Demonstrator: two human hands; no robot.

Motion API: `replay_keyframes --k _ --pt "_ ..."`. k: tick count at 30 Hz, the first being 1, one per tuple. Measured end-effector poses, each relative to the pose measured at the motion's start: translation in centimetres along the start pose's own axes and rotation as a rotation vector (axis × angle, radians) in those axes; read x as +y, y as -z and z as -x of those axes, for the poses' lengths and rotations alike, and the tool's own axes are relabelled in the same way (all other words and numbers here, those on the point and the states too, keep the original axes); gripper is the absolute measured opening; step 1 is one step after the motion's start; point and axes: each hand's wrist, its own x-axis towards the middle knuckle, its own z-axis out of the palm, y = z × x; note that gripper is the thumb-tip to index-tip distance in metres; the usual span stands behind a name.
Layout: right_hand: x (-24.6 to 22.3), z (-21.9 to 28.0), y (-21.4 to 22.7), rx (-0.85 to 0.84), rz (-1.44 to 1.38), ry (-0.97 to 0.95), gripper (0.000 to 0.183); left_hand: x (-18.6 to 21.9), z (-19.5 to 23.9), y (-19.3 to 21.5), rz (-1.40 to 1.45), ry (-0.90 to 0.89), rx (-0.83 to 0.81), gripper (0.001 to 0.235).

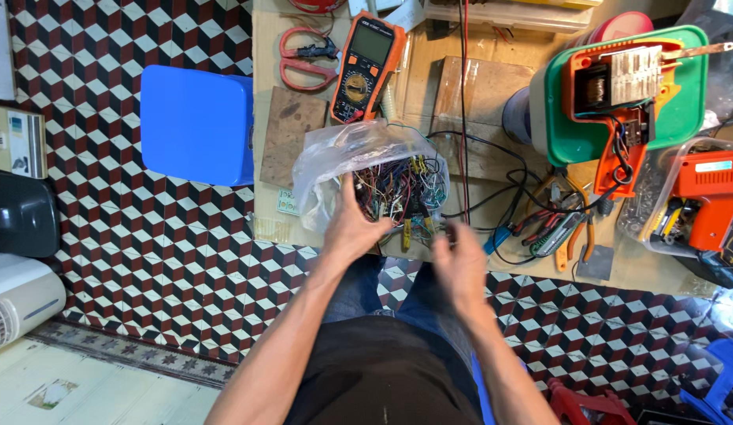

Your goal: The person sorts through a bag of wires and components on a cluttered workbench, then uses a heat gun to apply heat to a small electronic component. The person handles various tools and parts throughout the process.

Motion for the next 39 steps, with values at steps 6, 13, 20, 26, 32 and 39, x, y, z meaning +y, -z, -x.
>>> replay_keyframes --k 6,13,20,26,32,39 --pt "-0.3 -0.5 -6.2 -0.002 0.351 -0.001 0.082 2.0 -2.6 -3.5 -0.111 0.25 -0.003 0.109" --pt "3.0 -1.9 -3.2 -0.139 0.055 0.037 0.068 -1.7 -4.3 -0.5 0.222 0.173 -0.173 0.092" --pt "3.4 -1.0 4.2 -0.43 -1.021 -0.414 0.059 -1.7 -3.2 1.2 0.269 0.139 -0.097 0.077" --pt "3.8 -6.5 3.0 -0.085 -0.537 -0.454 0.066 -0.8 -2.4 1.7 0.409 0.167 -0.045 0.077" --pt "3.7 -6.8 1.2 0.213 -0.142 -0.154 0.07 0.2 -2.8 3.4 0.481 0.195 -0.072 0.072" --pt "-4.4 -2.1 2.6 0.391 -0.237 0.239 0.02 1.1 -2.4 4.0 0.541 0.206 -0.103 0.066"
